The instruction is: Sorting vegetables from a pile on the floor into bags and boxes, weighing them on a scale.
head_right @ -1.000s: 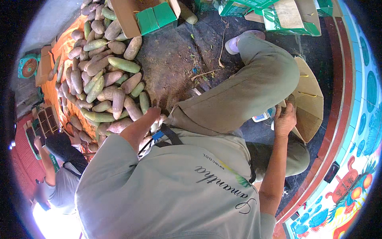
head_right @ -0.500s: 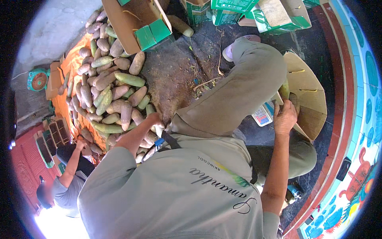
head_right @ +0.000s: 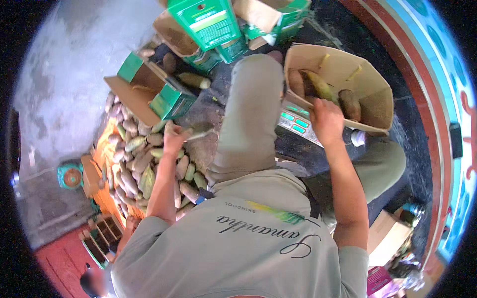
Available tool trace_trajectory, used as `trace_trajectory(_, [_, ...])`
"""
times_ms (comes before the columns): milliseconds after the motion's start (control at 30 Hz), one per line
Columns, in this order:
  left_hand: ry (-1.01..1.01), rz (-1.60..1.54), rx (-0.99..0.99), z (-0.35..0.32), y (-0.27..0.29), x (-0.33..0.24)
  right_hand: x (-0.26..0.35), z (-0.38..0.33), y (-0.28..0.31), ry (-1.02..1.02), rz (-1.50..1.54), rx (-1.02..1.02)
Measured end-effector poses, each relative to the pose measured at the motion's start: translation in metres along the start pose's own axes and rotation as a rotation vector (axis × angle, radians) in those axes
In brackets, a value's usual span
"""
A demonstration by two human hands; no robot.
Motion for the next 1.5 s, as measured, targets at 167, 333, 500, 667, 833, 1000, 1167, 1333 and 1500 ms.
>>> trace_trajectory(167, [-0.175,-0.743,-0.047,-0.021,0.066,-0.128,-0.004,-0.004,-0.001,-0.032,0.006,-0.030])
trace_trajectory(333, [-0.417,-0.785,0.049,-0.039,0.089,-0.247,-0.006,-0.005,-0.003,-0.028,-0.007,-0.045])
trace_trajectory(500, [-0.487,-0.787,0.454,-0.076,0.025,-0.346,-0.007,-0.006,-0.006,-0.022,-0.011,-0.055])
trace_trajectory(667, [-0.427,-0.645,0.767,-0.114,-0.054,-0.389,-0.005,-0.006,-0.007,0.007,-0.019,-0.092])
trace_trajectory(833, [-0.631,-0.669,0.390,-0.095,-0.023,-0.365,-0.004,-0.006,-0.005,-0.003,0.011,-0.054])
trace_trajectory(1000, [-0.447,-0.531,0.093,-0.025,-0.001,-0.263,-0.006,-0.007,-0.012,-0.017,-0.016,-0.019])
trace_trajectory(1167, [-0.292,-0.027,0.040,0.037,-0.067,-0.086,0.000,-0.001,-0.004,-0.016,0.020,-0.044])
trace_trajectory(1333, [-0.286,0.499,0.446,0.004,-0.171,0.028,-0.002,-0.002,-0.007,-0.006,0.041,0.016])
trace_trajectory(1500, [-0.375,0.641,0.576,-0.019,-0.259,0.114,0.008,0.008,0.000,-0.002,0.031,0.027])
Point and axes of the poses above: each hand's wrist, its own z-axis towards the middle knuckle, its own y-axis out of the back of the hand, x = y × z, the point moved 6 cm from there along z, towards the middle knuckle, and after that the axes turned 11 degrees about y, right-handed, at the moved point
